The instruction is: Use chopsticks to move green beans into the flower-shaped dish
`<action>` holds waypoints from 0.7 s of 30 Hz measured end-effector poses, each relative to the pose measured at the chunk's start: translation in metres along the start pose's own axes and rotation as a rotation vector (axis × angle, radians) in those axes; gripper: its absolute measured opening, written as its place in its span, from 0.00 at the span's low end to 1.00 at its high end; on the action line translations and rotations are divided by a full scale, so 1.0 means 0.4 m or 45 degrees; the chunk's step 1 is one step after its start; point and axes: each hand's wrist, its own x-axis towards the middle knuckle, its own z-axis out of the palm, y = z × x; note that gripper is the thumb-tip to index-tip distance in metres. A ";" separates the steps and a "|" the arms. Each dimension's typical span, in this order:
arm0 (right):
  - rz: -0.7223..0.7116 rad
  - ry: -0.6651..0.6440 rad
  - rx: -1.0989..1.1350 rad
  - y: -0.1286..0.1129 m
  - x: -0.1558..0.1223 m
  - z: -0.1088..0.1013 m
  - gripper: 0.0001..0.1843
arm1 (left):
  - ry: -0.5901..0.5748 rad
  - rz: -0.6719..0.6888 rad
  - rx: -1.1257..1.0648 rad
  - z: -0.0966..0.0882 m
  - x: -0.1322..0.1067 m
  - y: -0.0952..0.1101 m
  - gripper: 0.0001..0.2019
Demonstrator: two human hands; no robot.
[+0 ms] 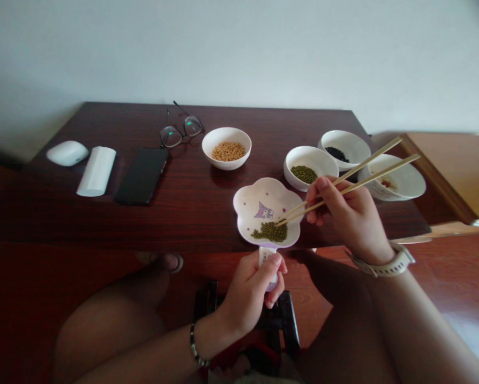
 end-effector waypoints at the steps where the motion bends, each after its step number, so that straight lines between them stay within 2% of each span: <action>1: -0.002 0.003 0.004 -0.001 -0.001 0.000 0.24 | 0.000 -0.002 0.002 0.000 0.000 0.000 0.18; 21: 0.011 0.014 0.002 -0.001 0.003 0.001 0.25 | -0.006 -0.003 -0.006 0.001 -0.001 0.002 0.18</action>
